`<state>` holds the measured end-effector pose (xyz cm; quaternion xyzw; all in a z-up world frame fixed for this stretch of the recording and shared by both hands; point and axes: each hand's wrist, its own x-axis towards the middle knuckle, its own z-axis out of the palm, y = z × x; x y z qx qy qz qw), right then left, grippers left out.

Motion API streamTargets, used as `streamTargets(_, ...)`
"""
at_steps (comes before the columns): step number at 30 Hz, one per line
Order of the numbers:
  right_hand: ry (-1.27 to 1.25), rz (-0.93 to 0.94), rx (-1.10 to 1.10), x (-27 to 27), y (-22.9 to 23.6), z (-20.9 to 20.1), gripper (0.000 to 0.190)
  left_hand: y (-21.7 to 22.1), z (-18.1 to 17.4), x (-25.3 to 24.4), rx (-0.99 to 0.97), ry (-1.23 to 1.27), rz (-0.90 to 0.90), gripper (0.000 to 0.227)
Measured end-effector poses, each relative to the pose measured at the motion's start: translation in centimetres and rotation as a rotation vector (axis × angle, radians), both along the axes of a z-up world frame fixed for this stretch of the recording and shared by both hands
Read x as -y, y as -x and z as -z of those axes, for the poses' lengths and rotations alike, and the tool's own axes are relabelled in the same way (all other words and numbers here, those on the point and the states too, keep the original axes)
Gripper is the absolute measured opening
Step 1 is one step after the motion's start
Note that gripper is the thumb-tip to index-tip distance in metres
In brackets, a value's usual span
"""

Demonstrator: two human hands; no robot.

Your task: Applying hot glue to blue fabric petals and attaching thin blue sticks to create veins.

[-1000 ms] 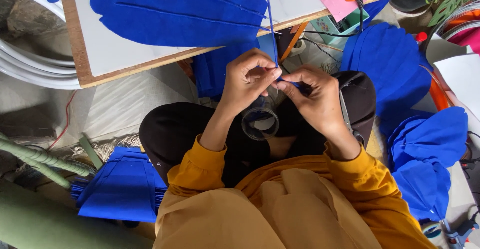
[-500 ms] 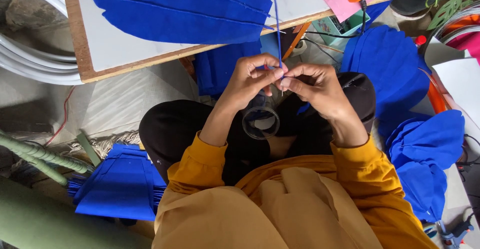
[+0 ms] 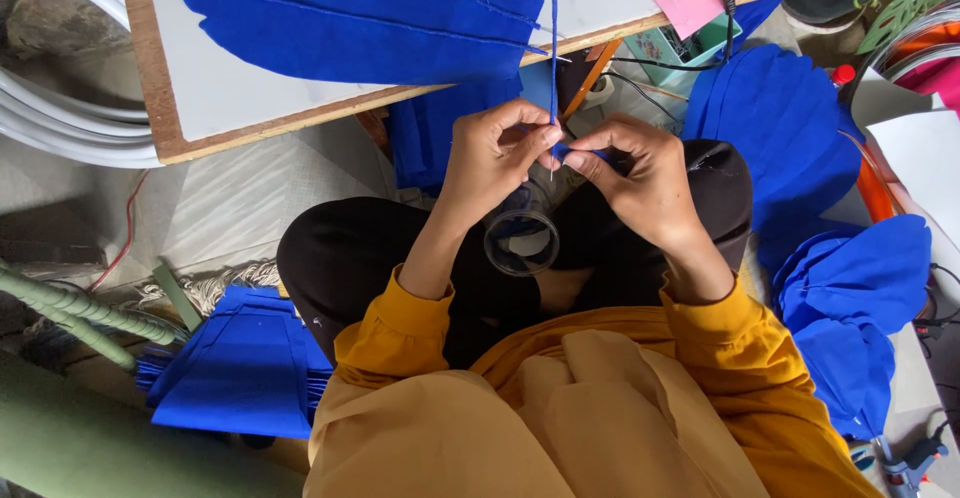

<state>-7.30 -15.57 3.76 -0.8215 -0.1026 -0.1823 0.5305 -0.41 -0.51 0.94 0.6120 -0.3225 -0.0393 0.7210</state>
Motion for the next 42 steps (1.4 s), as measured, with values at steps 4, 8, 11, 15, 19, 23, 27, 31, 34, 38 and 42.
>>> streamTargets(4,0.033,0.039,-0.002,-0.2,0.5,0.0,0.002,0.5,-0.3,0.4,0.052,-0.032,-0.061,0.008)
streamTargets(8,0.023,0.046,0.001,0.1,0.5,0.6,0.002,1.1,-0.8,0.8,0.060,-0.024,-0.124,0.004)
streamTargets(11,0.035,0.067,-0.002,0.9,0.9,1.5,0.006,1.3,-0.3,1.3,0.035,-0.032,-0.122,0.006)
streamTargets(15,0.461,0.245,0.111,3.7,3.7,0.7,0.023,1.9,0.6,2.4,-0.019,-0.057,-0.128,0.008)
streamTargets(19,0.767,0.418,-0.034,9.4,9.5,4.7,0.027,1.8,0.3,2.7,0.080,-0.124,-0.151,0.007)
streamTargets(23,1.044,0.547,-0.382,12.8,15.9,12.5,0.011,2.1,1.4,3.6,0.100,-0.116,-0.169,0.007)
streamTargets(27,0.930,0.569,-0.483,11.4,17.3,14.6,0.019,2.2,1.6,3.8,0.000,-0.104,-0.172,0.008)
streamTargets(31,0.876,0.620,-0.456,10.5,15.6,13.0,0.022,2.1,1.6,3.8,-0.037,-0.119,-0.141,0.010)
streamTargets(34,0.807,0.587,-0.522,10.9,15.1,14.0,0.040,2.1,1.5,3.5,-0.071,-0.090,-0.133,0.012)
streamTargets(38,0.546,0.542,-0.524,9.4,14.3,11.6,0.042,2.1,1.2,3.1,-0.161,-0.035,-0.118,0.015)
streamTargets(42,-0.550,-0.022,-0.472,7.0,13.7,9.0,0.049,2.2,0.6,2.9,-0.222,-0.008,-0.107,0.019)
